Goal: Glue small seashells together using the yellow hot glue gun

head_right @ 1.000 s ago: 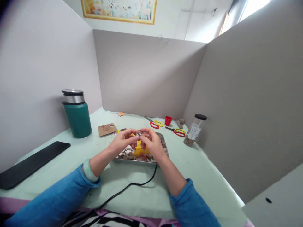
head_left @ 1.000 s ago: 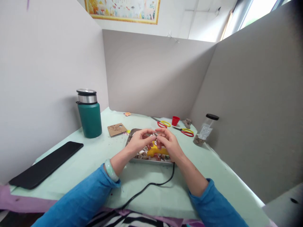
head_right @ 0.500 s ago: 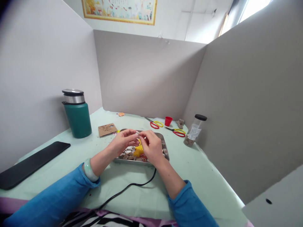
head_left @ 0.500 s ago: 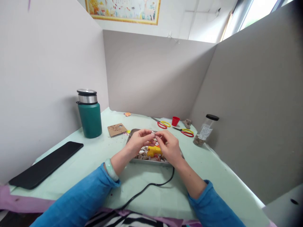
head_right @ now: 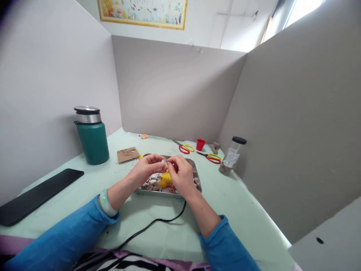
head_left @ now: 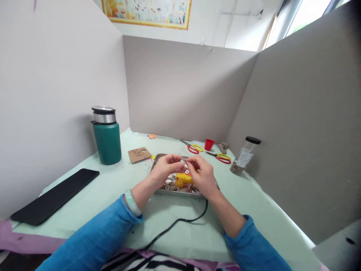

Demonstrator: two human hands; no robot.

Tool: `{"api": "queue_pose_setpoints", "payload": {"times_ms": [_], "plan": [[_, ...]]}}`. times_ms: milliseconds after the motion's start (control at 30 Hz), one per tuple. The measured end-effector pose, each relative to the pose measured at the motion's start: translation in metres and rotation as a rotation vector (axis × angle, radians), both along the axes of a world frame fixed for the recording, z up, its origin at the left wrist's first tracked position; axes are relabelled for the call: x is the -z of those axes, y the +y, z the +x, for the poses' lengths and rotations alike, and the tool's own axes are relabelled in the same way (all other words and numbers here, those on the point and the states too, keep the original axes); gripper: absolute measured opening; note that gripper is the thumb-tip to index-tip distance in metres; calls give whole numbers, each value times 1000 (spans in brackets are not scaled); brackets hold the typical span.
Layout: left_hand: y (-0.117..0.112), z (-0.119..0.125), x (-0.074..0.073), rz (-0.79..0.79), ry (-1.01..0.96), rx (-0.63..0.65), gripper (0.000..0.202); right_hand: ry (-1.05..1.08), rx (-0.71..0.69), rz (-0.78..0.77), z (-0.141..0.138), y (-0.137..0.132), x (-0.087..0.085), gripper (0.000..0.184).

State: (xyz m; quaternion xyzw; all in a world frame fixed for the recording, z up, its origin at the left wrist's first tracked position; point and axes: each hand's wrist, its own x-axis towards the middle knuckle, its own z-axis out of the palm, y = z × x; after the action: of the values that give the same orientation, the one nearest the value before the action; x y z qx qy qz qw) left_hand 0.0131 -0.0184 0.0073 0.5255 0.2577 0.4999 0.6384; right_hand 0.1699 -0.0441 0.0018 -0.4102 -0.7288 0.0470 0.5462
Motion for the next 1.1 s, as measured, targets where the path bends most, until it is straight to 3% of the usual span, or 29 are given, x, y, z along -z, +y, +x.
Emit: {"api": "queue_pose_setpoints", "payload": {"times_ms": [367,900,1100], "plan": [[-1,4,-1,120,64,-81,31,-79,15,35,-1,-1,0,11],[-5,4,-4,141,63,-142,26,-77,33,41,-1,0,5,10],[-4,6,-1,107,41,-130,25,-137,28,135,0,0,3,9]]}}
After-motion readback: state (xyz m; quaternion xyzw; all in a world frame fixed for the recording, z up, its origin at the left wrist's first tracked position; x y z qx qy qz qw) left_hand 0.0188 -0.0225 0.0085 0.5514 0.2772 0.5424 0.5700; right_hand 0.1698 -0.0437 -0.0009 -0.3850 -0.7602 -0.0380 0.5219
